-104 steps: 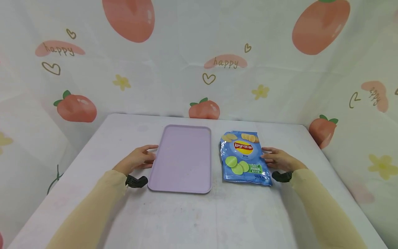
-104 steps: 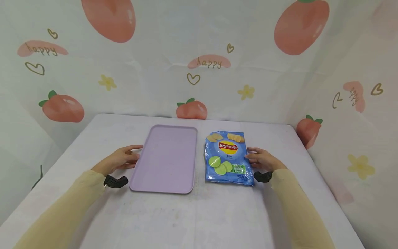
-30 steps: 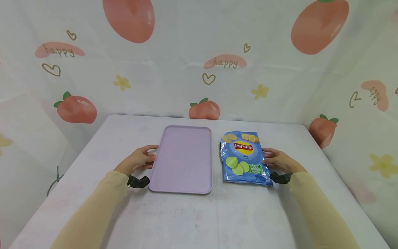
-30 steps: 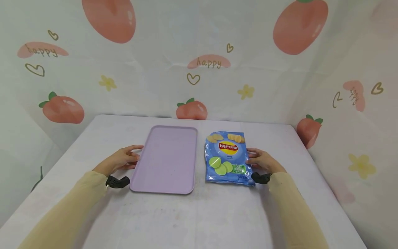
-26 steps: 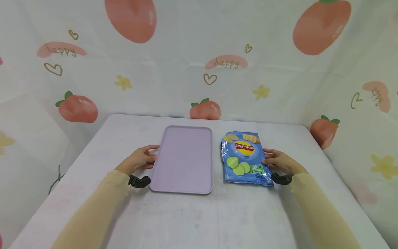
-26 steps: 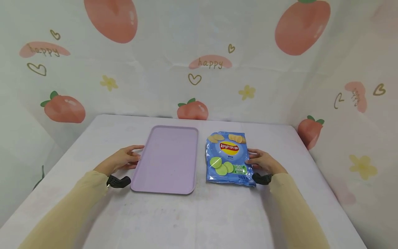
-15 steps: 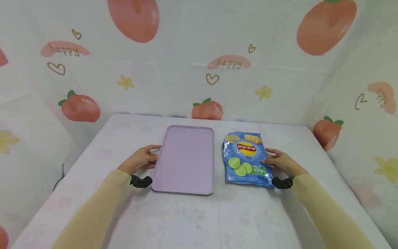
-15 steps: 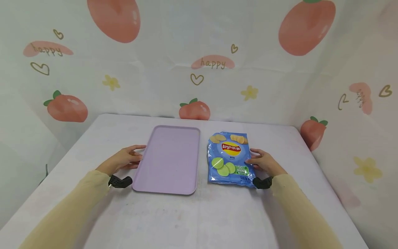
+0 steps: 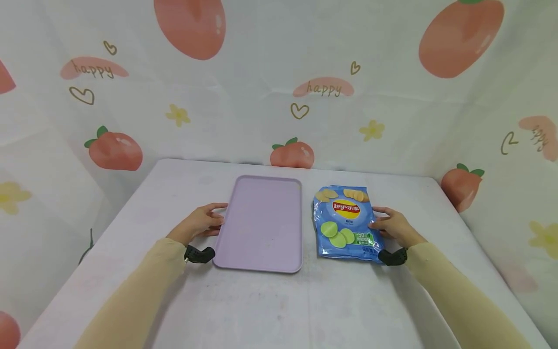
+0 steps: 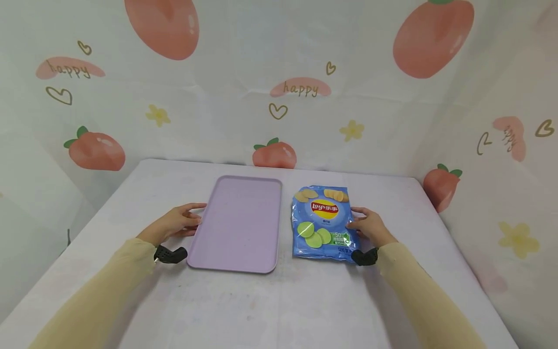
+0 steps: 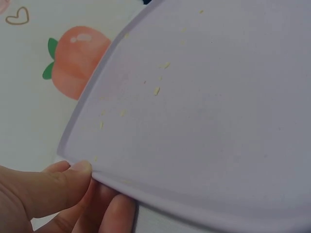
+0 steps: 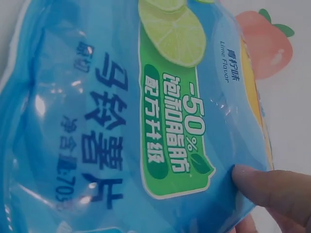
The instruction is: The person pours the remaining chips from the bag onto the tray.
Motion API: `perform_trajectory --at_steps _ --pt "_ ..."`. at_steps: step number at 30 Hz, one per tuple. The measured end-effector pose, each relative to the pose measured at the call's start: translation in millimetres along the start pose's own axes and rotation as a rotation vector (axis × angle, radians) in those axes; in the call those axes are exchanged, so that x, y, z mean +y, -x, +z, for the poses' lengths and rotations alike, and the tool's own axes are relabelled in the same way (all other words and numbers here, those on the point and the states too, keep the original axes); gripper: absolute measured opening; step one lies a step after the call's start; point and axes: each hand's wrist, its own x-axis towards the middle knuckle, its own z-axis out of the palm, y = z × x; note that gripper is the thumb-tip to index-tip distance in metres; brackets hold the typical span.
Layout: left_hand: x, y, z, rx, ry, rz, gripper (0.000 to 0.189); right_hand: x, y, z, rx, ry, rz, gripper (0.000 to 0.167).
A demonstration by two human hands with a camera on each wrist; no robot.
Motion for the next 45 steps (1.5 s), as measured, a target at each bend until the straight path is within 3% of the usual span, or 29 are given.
perform_trajectory --at_steps 5,13,25,38,45 --pt "-1.2 0.8 1.8 0.003 -0.014 0.004 0.063 0 4.5 -4 -0.042 -0.057 -0.043 0.071" --pt "-2.5 0.0 4.2 0.009 -0.026 -0.008 0.062 0 5.8 -13 -0.133 -0.171 -0.009 0.072" --pt "-1.7 -1.2 3.1 0.022 -0.034 -0.011 0.063 4 -0.8 -13 -0.205 -0.221 -0.007 0.078" --pt "-2.2 -1.7 2.1 0.031 -0.027 -0.008 0.062 5 -0.6 -14 -0.25 -0.351 -0.021 0.082" --pt "-2.3 -1.9 1.6 0.035 -0.03 -0.01 0.061 7 0.4 -13 -0.264 -0.341 -0.024 0.084"
